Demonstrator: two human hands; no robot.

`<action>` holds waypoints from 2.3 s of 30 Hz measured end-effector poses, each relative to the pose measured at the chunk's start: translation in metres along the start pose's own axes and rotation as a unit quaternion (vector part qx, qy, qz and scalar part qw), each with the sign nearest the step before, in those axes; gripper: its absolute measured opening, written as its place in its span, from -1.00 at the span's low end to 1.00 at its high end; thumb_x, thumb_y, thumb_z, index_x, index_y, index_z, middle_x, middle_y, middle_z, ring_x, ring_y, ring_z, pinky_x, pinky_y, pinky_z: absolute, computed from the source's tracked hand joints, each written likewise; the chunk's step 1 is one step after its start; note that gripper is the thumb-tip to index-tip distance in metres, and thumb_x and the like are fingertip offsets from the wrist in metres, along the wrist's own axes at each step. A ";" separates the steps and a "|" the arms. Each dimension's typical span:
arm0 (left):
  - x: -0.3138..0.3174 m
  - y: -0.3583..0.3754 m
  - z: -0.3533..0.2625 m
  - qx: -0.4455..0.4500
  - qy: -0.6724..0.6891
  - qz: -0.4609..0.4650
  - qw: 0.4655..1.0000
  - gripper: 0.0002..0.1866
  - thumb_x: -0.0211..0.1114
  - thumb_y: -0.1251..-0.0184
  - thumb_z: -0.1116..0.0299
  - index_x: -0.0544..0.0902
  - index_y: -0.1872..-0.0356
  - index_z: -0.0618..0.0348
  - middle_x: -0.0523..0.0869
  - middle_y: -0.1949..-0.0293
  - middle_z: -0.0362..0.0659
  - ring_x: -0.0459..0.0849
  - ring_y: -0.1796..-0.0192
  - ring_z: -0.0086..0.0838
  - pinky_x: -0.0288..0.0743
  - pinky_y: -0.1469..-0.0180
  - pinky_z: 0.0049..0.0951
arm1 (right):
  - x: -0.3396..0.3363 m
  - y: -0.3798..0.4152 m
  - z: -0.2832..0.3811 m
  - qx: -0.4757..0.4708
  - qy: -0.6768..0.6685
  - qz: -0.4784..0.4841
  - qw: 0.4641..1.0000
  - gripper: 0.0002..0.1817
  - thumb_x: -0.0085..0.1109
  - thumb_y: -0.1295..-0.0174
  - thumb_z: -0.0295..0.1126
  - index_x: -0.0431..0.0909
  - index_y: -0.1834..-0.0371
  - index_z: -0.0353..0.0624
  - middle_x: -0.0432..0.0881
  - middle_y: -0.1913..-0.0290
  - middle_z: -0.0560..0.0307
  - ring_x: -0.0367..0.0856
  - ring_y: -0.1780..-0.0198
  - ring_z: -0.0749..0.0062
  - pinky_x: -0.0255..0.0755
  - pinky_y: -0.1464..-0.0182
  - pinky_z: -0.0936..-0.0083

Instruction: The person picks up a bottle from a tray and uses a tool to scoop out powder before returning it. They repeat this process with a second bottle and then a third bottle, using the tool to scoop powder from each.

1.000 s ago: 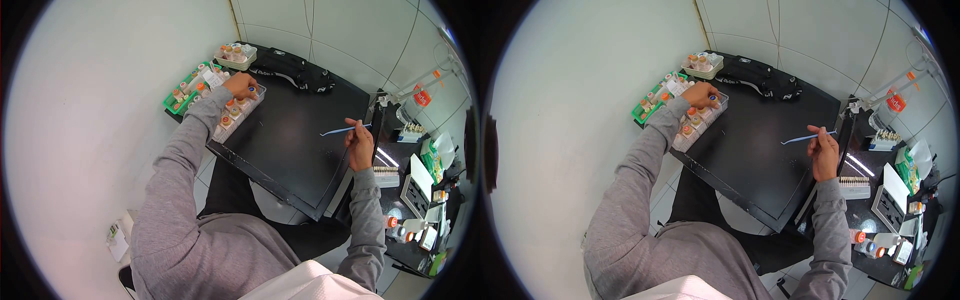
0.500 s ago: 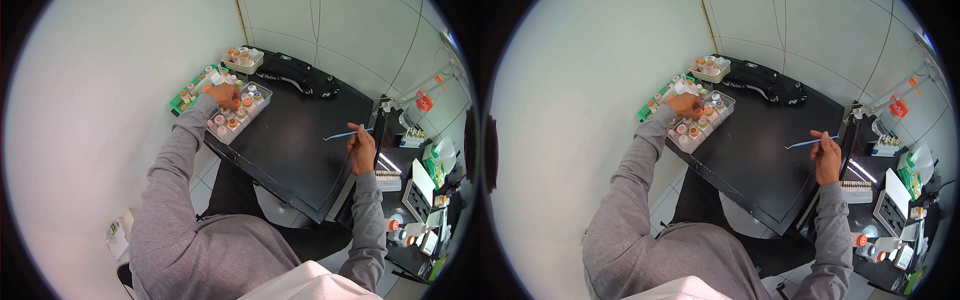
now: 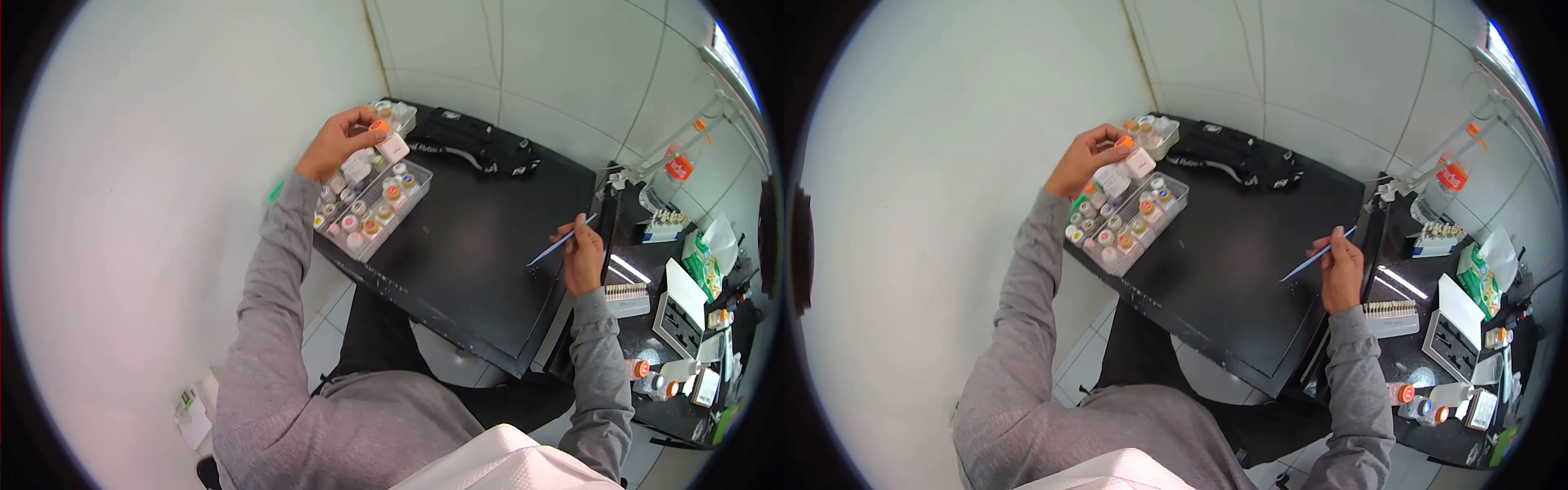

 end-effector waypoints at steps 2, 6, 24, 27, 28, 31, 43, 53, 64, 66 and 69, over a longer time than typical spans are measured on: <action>0.024 -0.012 0.013 0.012 0.198 -0.020 0.980 -0.67 0.40 -0.72 0.29 0.67 -0.31 0.22 0.80 -0.11 -0.13 0.83 -0.16 -0.36 0.78 -0.28 -0.23 | -0.001 0.001 -0.004 0.017 0.001 0.006 1.000 -0.46 0.14 -0.79 -0.03 0.76 0.23 -0.29 0.50 0.50 0.31 0.48 0.42 0.59 0.63 0.08 0.47; 0.116 -0.009 0.004 -0.012 0.448 0.005 0.894 -0.61 0.27 -0.80 0.20 0.61 -0.41 0.21 0.79 -0.16 -0.11 0.81 -0.24 -0.30 0.78 -0.34 -0.02 | -0.016 -0.002 -0.018 0.019 0.033 -0.009 0.999 -0.44 0.10 -0.80 0.01 0.78 0.19 -0.28 0.51 0.49 0.33 0.53 0.40 0.59 0.65 0.12 0.45; 0.263 -0.018 0.115 0.003 0.355 0.074 0.932 -0.66 0.09 -0.88 0.08 0.60 0.05 0.15 0.66 0.27 -0.20 0.63 0.34 -0.61 0.57 0.36 -0.52 | 0.006 0.011 -0.022 0.084 0.045 0.017 0.995 -0.46 0.01 -0.83 0.01 0.78 0.07 -0.24 0.56 0.46 0.32 0.62 0.33 0.55 0.63 0.06 0.43; 0.270 -0.012 0.121 -0.018 0.388 0.104 0.916 -0.61 0.07 -0.90 0.04 0.60 0.08 0.13 0.66 0.28 -0.21 0.62 0.37 -0.62 0.56 0.35 -0.54 | 0.009 0.014 -0.019 0.093 0.050 0.008 0.994 -0.46 0.00 -0.84 -0.01 0.77 0.06 -0.26 0.56 0.46 0.31 0.62 0.31 0.53 0.61 0.05 0.42; 0.273 -0.012 0.127 -0.046 0.434 0.117 0.892 -0.56 0.03 -0.89 -0.02 0.60 0.11 0.13 0.65 0.27 -0.19 0.63 0.34 -0.58 0.59 0.29 -0.49 | 0.010 0.014 -0.018 0.095 0.053 0.006 0.994 -0.46 0.00 -0.84 -0.01 0.77 0.06 -0.26 0.56 0.46 0.30 0.62 0.31 0.53 0.61 0.05 0.42; 0.271 -0.016 0.129 -0.041 0.480 0.122 0.868 -0.53 0.02 -0.88 -0.05 0.60 0.13 0.14 0.65 0.27 -0.16 0.64 0.29 -0.53 0.61 0.23 -0.44 | 0.014 0.015 -0.014 0.094 0.054 0.001 0.994 -0.46 -0.01 -0.84 -0.02 0.77 0.06 -0.27 0.56 0.46 0.30 0.61 0.31 0.53 0.61 0.04 0.42; 0.285 -0.006 0.131 -0.019 0.411 0.175 0.894 -0.34 -0.19 -0.89 -0.19 0.67 0.05 0.19 0.68 0.11 -0.14 0.65 0.04 -0.47 0.56 -0.06 -0.39 | 0.009 0.016 0.006 -0.004 0.036 -0.016 0.999 -0.47 -0.01 -0.85 -0.04 0.75 0.10 -0.28 0.64 0.34 0.24 0.60 0.24 0.55 0.54 0.03 0.46; 0.296 0.006 0.113 0.044 0.313 0.229 0.921 -0.57 0.45 -0.59 0.11 0.58 -0.24 0.13 0.59 -0.15 -0.13 0.67 -0.14 -0.39 0.61 -0.22 -0.32 | 0.008 0.028 0.024 -0.104 0.080 -0.041 0.991 -0.48 -0.05 -0.87 -0.07 0.72 0.07 -0.29 0.69 0.19 0.19 0.62 0.17 0.56 0.52 0.00 0.51; 0.302 0.012 0.090 0.200 0.027 0.175 0.964 -0.45 0.61 -0.21 0.56 0.60 -0.21 0.16 0.53 -0.16 -0.07 0.66 -0.19 -0.23 0.58 -0.27 -0.25 | 0.028 0.048 0.059 -0.250 0.286 -0.028 0.925 -0.61 0.02 -0.83 -0.22 0.71 0.01 -0.33 0.71 0.12 0.08 0.72 0.09 0.48 0.55 0.02 0.50; 0.302 0.012 0.086 0.205 0.024 0.173 0.963 -0.47 0.61 -0.20 0.56 0.61 -0.19 0.17 0.53 -0.16 -0.06 0.66 -0.18 -0.22 0.58 -0.26 -0.25 | 0.037 0.053 0.067 -0.289 0.345 -0.004 0.893 -0.64 0.03 -0.81 -0.26 0.70 0.01 -0.33 0.72 0.09 0.01 0.74 0.07 0.37 0.58 -0.01 0.44; 0.299 0.012 0.082 0.209 0.020 0.167 0.963 -0.49 0.61 -0.20 0.56 0.62 -0.16 0.18 0.54 -0.14 -0.06 0.66 -0.17 -0.22 0.58 -0.24 -0.26 | 0.068 0.062 0.081 -0.357 0.395 0.034 0.846 -0.69 0.03 -0.78 -0.32 0.70 0.00 -0.32 0.75 0.05 -0.09 0.77 0.06 0.18 0.63 -0.08 0.29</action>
Point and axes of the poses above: each hand's wrist, its own y-axis away from the middle knuckle, its own x-axis out of the palm, z = x × y, the point moved 10 cm from there along -y, towards the middle knuckle
